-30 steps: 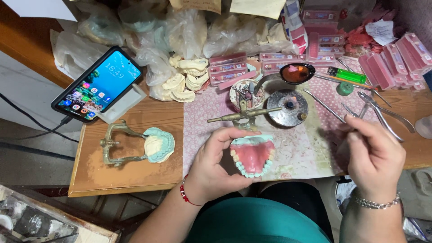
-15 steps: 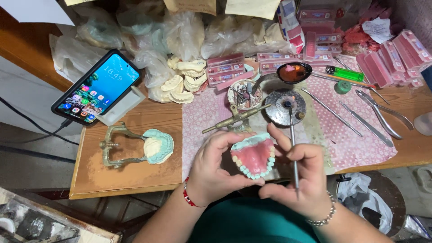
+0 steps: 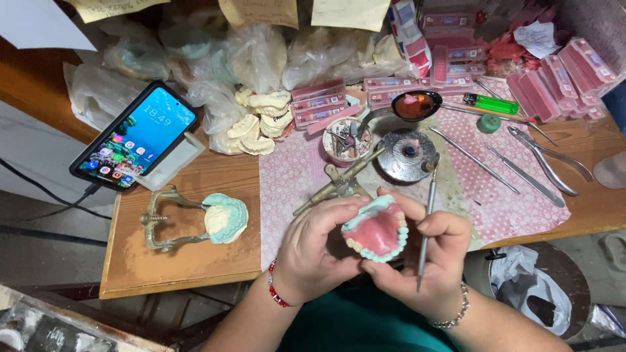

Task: Shaping and applying material to a dental prosthesis model using a sculpting tool

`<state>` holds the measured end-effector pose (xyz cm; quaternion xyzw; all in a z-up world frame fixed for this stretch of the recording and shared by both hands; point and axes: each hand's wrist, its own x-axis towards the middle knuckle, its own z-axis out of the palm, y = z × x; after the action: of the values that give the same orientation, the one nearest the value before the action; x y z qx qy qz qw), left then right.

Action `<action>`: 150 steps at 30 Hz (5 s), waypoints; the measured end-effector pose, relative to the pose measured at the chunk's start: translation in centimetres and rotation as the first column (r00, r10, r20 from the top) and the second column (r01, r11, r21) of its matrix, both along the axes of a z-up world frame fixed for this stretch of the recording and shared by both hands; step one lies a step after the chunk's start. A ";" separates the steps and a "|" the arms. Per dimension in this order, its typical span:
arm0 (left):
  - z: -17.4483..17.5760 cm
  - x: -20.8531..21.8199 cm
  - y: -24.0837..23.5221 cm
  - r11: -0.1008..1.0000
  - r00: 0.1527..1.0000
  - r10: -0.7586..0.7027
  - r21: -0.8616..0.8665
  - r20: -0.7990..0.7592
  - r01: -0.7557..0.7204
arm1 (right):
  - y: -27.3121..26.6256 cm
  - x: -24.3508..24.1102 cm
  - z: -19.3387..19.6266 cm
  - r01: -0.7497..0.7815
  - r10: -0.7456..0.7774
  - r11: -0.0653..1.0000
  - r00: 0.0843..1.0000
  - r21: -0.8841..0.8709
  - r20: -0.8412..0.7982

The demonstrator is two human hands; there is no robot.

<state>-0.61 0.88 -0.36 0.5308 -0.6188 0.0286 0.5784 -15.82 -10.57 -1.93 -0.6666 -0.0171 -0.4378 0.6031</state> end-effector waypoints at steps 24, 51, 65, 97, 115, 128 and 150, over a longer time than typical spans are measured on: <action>0.9 1.1 1.4 0.776 0.685 -0.345 0.216 -0.642 0.593 | -6.1 -2.0 3.1 -0.559 0.581 0.800 0.812 0.216 -0.052; -2.5 0.6 0.8 0.977 0.556 -0.113 0.009 -0.823 0.212 | -10.9 0.0 0.5 0.278 -0.187 0.808 0.957 0.519 -0.222; -2.5 0.6 1.0 0.981 0.634 0.138 0.193 -0.761 0.018 | -11.8 -0.3 1.7 0.202 -0.131 0.779 0.978 0.593 -0.162; -1.6 0.6 0.8 0.958 0.567 0.178 0.272 -0.804 0.085 | -14.6 -0.3 0.2 0.155 -0.079 0.710 0.987 0.687 -0.141; -1.3 0.3 0.6 0.960 0.608 0.091 0.232 -0.789 0.158 | -12.1 -0.6 1.1 -0.126 0.066 0.812 0.990 0.570 0.124; -1.8 0.5 0.7 0.946 0.546 0.061 0.223 -0.836 0.235 | -10.6 -0.8 1.8 -0.268 0.284 0.908 0.959 0.323 -0.001; -1.7 0.6 0.7 0.948 0.498 -0.015 0.146 -0.867 0.284 | -9.9 -0.7 2.4 -0.223 0.242 0.950 0.968 0.217 -0.063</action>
<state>-0.02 1.60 -2.05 0.4923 -0.2939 -0.3721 0.7299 -16.52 -20.48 0.42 -0.6119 -0.0228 -0.3328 0.7172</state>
